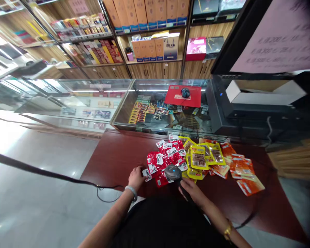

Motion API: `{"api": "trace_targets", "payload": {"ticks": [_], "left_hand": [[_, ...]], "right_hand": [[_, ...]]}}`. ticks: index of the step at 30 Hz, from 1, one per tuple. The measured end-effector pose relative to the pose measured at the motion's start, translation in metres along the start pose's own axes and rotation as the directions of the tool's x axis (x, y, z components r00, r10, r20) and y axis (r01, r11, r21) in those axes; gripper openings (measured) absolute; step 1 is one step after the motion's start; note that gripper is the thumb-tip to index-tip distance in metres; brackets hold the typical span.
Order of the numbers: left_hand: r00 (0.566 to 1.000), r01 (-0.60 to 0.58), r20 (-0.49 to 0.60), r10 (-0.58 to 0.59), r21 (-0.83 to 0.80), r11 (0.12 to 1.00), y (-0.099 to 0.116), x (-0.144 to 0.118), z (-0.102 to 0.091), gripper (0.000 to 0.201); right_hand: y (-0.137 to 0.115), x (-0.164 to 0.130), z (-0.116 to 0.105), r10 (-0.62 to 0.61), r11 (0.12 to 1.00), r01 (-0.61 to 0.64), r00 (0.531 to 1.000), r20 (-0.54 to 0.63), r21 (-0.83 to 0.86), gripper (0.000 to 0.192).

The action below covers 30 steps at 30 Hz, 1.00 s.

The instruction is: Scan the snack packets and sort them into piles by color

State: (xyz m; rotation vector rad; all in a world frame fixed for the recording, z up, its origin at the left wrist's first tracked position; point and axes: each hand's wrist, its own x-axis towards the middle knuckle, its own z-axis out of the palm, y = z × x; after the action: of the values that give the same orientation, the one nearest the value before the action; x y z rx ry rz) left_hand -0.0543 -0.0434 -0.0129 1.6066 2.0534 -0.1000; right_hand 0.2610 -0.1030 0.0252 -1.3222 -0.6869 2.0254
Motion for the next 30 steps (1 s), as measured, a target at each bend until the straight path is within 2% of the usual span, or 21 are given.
{"api": "trace_targets", "payload": {"ticks": [2,6,10,13,16,19,23,27,30], "left_hand": [[1.0,0.021,0.005,-0.021,-0.003,1.0,0.0,0.0,0.0,0.06],[0.997,0.028,-0.065,-0.032,-0.056,0.998,0.013,0.007,-0.011,0.047],[0.987,-0.12,-0.109,0.117,-0.025,0.992,0.044,0.024,-0.029,0.045],[0.975,-0.211,-0.049,0.218,0.128,0.969,0.07,0.041,-0.036,0.058],[0.971,-0.241,0.061,0.233,0.262,0.935,0.084,0.056,-0.038,0.064],[0.95,-0.312,0.086,0.301,0.306,0.899,0.083,0.066,-0.038,0.059],[0.908,-0.415,0.074,0.412,0.283,0.865,0.066,0.077,-0.041,0.049],[0.843,-0.537,0.127,0.522,0.24,0.809,0.055,0.089,-0.044,0.037],[0.841,-0.541,0.117,0.529,0.222,0.811,0.054,0.093,-0.048,0.034]], "right_hand": [[0.002,0.001,-0.001,-0.004,1.0,0.004,1.0,0.03,0.001,0.057],[0.007,0.0,-0.003,-0.041,0.999,0.044,0.993,0.114,-0.02,0.057],[0.012,-0.003,-0.003,-0.065,0.995,0.075,0.987,0.147,-0.064,0.058],[0.014,-0.007,0.0,-0.09,0.991,0.101,0.989,0.116,-0.087,0.058],[0.012,-0.014,0.008,-0.114,0.988,0.119,0.992,0.052,-0.101,0.059],[0.013,-0.024,0.023,-0.106,0.992,0.103,0.994,-0.038,-0.075,0.061],[0.02,-0.038,0.045,-0.096,0.994,0.085,0.98,-0.173,-0.073,0.067],[0.019,-0.055,0.065,-0.155,0.976,0.106,0.952,-0.266,-0.19,0.067],[0.01,-0.065,0.082,-0.201,0.957,0.122,0.934,-0.296,-0.265,0.064]]}}
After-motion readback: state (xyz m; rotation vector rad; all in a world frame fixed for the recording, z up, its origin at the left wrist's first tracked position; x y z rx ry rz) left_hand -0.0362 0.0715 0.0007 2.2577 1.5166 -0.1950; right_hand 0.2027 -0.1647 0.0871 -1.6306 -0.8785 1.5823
